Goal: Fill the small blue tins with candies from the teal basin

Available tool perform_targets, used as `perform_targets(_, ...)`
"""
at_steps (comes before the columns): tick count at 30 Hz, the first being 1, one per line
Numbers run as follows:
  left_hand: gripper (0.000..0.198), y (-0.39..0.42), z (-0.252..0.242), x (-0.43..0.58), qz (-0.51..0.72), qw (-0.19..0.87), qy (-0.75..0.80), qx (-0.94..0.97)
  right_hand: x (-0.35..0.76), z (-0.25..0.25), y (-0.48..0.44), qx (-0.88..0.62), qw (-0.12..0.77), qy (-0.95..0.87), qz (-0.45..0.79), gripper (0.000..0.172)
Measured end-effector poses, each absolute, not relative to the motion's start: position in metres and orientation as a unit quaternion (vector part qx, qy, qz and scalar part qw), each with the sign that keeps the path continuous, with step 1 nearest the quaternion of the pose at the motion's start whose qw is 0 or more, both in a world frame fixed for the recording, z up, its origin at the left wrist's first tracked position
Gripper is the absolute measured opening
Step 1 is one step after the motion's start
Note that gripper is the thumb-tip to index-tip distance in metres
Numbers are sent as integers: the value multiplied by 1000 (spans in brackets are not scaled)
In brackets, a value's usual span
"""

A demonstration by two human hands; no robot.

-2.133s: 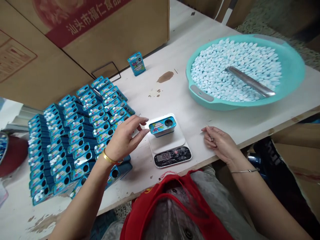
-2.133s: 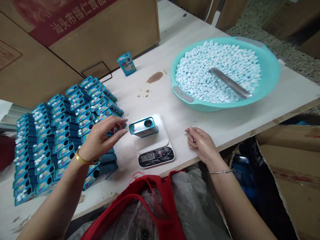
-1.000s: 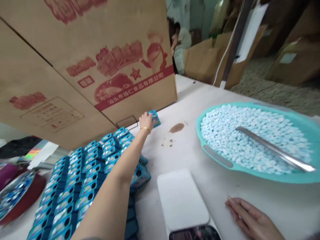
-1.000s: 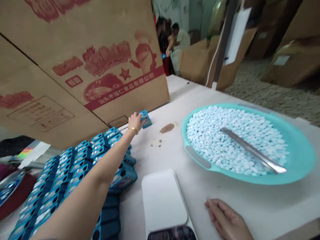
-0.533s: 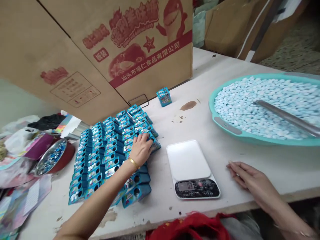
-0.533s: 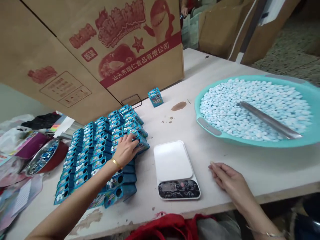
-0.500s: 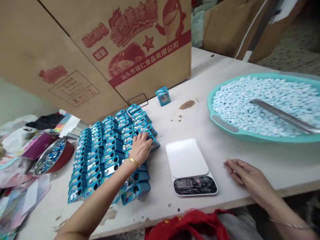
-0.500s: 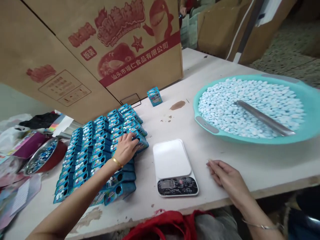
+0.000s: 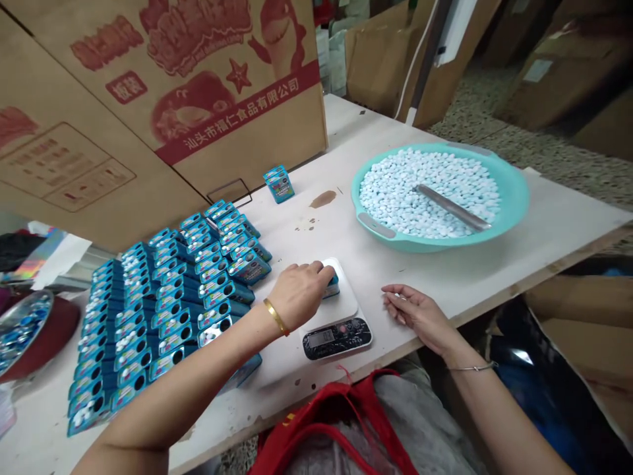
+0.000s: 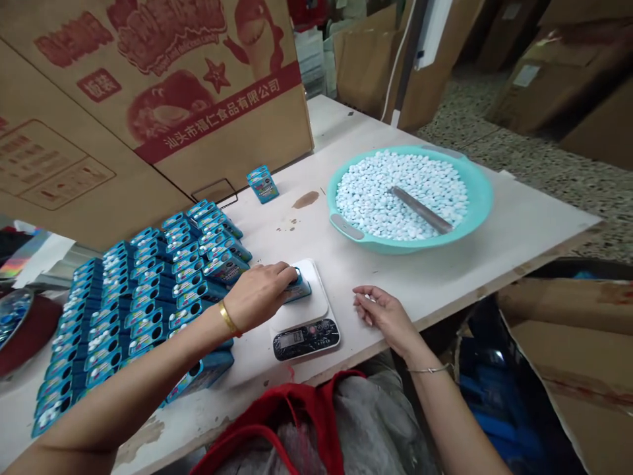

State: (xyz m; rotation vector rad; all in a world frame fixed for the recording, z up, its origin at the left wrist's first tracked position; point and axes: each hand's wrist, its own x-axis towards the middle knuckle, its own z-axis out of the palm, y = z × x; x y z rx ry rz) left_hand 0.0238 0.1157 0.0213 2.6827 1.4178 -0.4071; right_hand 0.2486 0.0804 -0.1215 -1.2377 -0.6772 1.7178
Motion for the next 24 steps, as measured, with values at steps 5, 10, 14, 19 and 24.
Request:
perform_targets(5, 32, 115, 25, 4, -27, 70, 473, 878, 254, -127, 81, -502, 435, -261, 700, 44)
perform_targets(10, 29, 95, 53, -38, 119, 81, 543, 828, 257, -134, 79, -519, 414, -287, 690, 45)
perform_targets(14, 25, 73, 59, -65, 163, 97, 613, 767, 255, -138, 78, -550, 415, -311, 655, 45)
perform_targets(19, 26, 51, 43, -90, 180, 131, 653, 724, 250, -131, 82, -599, 392, -316, 623, 49)
perform_targets(24, 26, 35, 29, -104, 175, 157, 658, 715, 238, -79, 91, -605, 365, -410, 577, 44)
